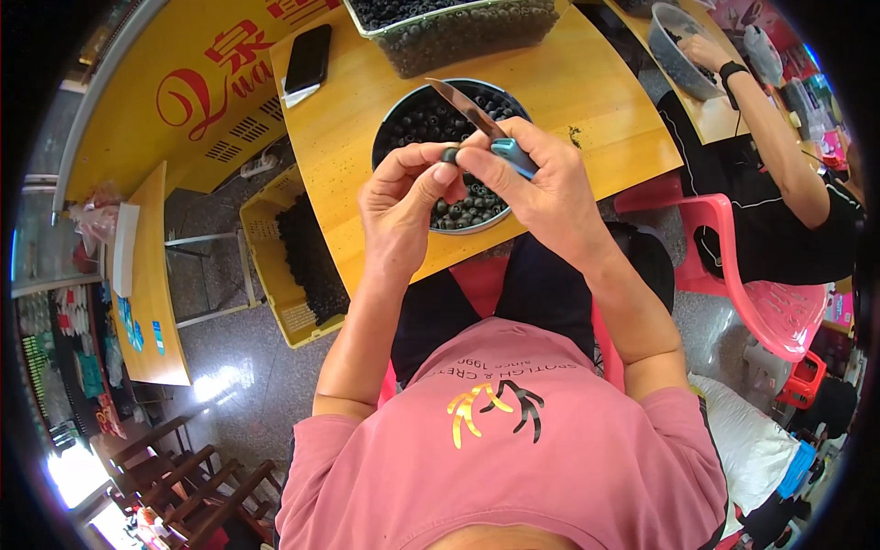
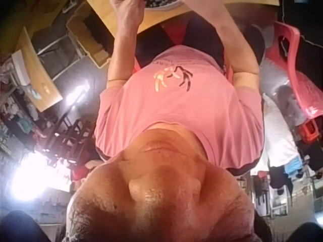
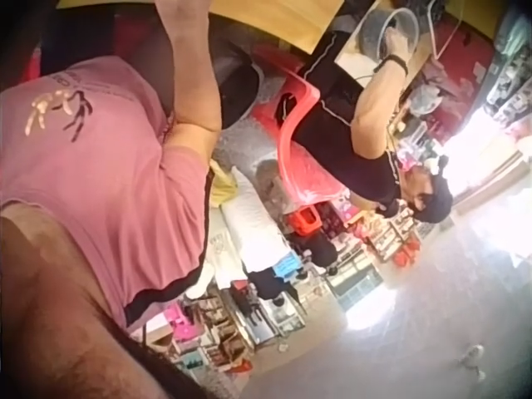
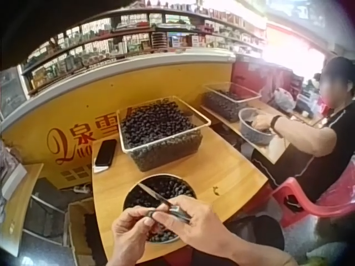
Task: The recorder uses a knife to peel or cut small black fruits or nuts over a bowl.
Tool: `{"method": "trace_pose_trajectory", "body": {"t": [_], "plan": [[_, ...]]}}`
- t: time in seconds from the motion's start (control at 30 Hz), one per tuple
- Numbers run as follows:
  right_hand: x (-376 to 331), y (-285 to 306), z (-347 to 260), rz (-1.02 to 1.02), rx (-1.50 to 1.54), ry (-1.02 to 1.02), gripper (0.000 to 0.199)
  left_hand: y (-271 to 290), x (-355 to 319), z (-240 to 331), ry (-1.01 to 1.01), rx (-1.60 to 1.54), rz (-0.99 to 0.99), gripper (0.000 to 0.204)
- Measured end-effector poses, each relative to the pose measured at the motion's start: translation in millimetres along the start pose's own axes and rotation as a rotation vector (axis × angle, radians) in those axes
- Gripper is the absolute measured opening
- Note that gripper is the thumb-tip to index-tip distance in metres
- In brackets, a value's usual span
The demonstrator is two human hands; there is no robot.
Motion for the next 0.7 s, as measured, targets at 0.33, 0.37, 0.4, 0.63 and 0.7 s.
{"method": "trace_pose_trajectory", "body": {"t": [0.33, 0.37, 0.4, 0.63, 0.7], "plan": [[-3, -7, 14, -0.067, 0.401, -0.217, 0.017, -9, -5, 13, -0.189, 0.219, -0.037, 0.022], [-2, -5, 15, -0.052, 0.314, -0.184, 0.018, -10, -4, 13, -0.187, 0.237, -0.053, 0.022], [-1, -5, 14, -0.052, 0.314, -0.184, 0.018, -10, -4, 13, -0.184, 0.256, -0.069, 0.021], [4, -3, 33, -0.062, 0.279, -0.245, 0.022, 15, -4, 38, -0.244, 0.318, 0.069, 0.022], [6, 8, 39, 0.010, 0.278, -0.287, 0.023, 47, 0, 60, -0.500, 0.592, 0.243, 0.017]]}}
Point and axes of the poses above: each hand's wrist, its own x-axis towards the middle knuckle, its own y-axis out of the back of the hand, z = x × y, the point moved 5 cm from there along x, towards the middle knuckle, and after that the axes turned 11 degrees about z, right-handed, at the moved point
